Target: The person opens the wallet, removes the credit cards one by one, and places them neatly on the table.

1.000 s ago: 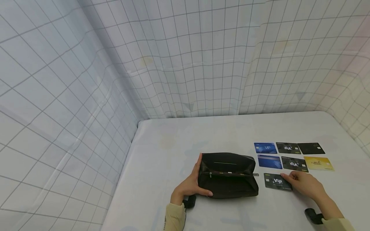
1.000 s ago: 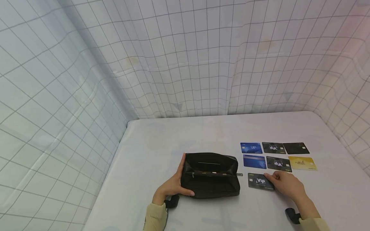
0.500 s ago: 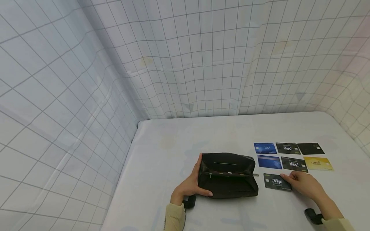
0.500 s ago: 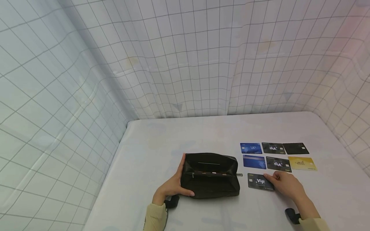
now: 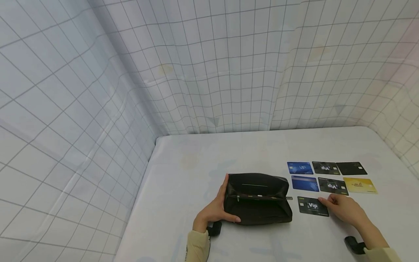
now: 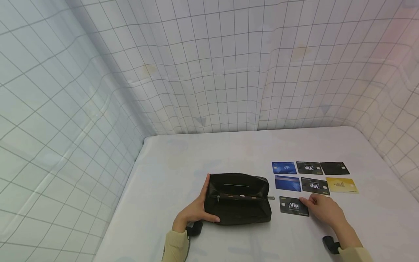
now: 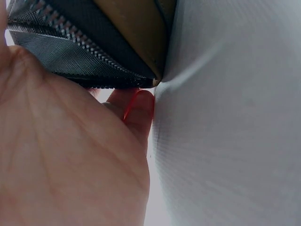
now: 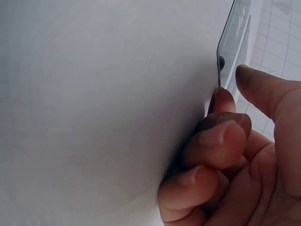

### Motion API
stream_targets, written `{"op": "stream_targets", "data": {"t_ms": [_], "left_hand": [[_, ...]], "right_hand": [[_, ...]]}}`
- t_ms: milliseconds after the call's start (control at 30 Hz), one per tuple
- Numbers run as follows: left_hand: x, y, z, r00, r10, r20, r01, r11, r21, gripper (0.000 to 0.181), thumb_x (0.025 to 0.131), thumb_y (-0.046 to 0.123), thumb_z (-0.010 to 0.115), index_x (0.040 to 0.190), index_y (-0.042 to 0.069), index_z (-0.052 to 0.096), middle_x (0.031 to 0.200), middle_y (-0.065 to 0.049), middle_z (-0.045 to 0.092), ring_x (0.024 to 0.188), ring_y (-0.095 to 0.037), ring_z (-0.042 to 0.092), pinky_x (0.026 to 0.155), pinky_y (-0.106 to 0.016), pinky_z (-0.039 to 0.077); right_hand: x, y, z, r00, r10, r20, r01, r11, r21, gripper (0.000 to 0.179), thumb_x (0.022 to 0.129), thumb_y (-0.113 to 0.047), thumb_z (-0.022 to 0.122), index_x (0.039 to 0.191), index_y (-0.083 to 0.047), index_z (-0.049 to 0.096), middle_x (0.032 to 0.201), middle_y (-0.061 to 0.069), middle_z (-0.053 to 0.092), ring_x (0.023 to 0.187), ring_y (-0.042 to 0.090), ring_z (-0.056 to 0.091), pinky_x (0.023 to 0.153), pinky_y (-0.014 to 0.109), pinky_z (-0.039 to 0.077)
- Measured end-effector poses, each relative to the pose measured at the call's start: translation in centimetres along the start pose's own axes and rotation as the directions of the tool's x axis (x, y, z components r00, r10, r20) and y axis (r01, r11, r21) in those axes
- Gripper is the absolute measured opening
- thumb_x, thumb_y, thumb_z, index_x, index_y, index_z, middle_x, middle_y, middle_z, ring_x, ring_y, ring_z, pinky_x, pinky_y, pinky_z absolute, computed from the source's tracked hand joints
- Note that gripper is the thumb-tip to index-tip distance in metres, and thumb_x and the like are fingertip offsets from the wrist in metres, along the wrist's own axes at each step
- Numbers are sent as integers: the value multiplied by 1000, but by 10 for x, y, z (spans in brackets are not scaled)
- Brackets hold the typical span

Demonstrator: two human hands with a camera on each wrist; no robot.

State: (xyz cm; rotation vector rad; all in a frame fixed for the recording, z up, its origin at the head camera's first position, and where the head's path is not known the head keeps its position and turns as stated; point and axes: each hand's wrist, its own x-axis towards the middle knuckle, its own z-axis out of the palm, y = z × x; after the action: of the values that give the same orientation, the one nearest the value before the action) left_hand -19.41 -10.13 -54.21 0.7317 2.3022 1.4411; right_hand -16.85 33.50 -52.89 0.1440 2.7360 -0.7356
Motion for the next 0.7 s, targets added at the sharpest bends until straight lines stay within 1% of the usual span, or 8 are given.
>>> {"op": "stream_targets", "data": {"t_ms": [100,267,367,467,533,600,633,700], "left_hand": [[0,0,0,1000,3,4,-3,1000,-5,132,65,26,86,144,39,-20,152,14,-19,142,-21,-9,106,-61,15],[0,0,0,1000,16,-3,-16,1000,-6,132,64,31,85,145,37,-20,153,12,-19,142,-22,-9,105,-62,15],[-1,0,0,1000,13,-8,-13,1000,-8,132,64,34,85,145,37,-19,153,12,-18,142,-23,-8,105,-62,15],[-1,1,0,1000,11,-11,-11,1000,-11,132,64,35,85,145,37,-19,153,12,-18,142,-23,-8,105,-63,15],[-1,1,0,1000,13,-11,-13,1000,-11,132,64,34,85,145,37,-19,153,12,-17,142,-24,-8,105,-63,15],[-1,1,0,1000,13,-8,-13,1000,-8,131,64,35,85,145,37,-19,153,12,-18,142,-23,-8,105,-63,16],[-1,1,1,1000,14,-7,-14,1000,-7,131,64,35,85,145,37,-19,153,12,-18,142,-23,-8,105,-63,16],[-1,0,1,1000,13,-4,-13,1000,-7,131,65,35,85,144,37,-19,153,12,-18,142,-23,-8,105,-63,16]], "right_hand": [[-1,-1,-1,1000,-7,-4,7,1000,-13,55,89,-61,45,78,-8,57,64,1,45,62,17,43,53,30,27],[-3,-6,-4,1000,-29,-9,29,998,-53,56,88,-62,45,82,-8,58,64,0,47,61,17,44,52,30,28],[-5,-15,-7,997,-72,-40,70,995,-69,54,89,-60,46,85,-8,59,61,-1,46,59,16,44,50,29,28],[-9,-30,-10,989,-122,-88,116,991,-72,49,89,-57,49,85,-9,59,57,-2,43,55,15,42,47,29,28],[-12,-42,-12,980,-159,-122,151,986,-72,46,89,-56,50,84,-11,59,56,-3,42,52,14,41,46,28,27],[-15,-55,-14,964,-209,-162,200,977,-71,41,89,-54,51,80,-14,57,55,-4,41,50,13,40,44,27,26],[-17,-62,-15,955,-237,-179,226,971,-78,40,90,-53,51,79,-15,56,55,-4,41,49,12,39,44,26,26],[-19,-74,-16,927,-302,-223,287,953,-97,36,90,-51,52,76,-18,54,54,-6,39,47,10,37,43,24,24]]}}
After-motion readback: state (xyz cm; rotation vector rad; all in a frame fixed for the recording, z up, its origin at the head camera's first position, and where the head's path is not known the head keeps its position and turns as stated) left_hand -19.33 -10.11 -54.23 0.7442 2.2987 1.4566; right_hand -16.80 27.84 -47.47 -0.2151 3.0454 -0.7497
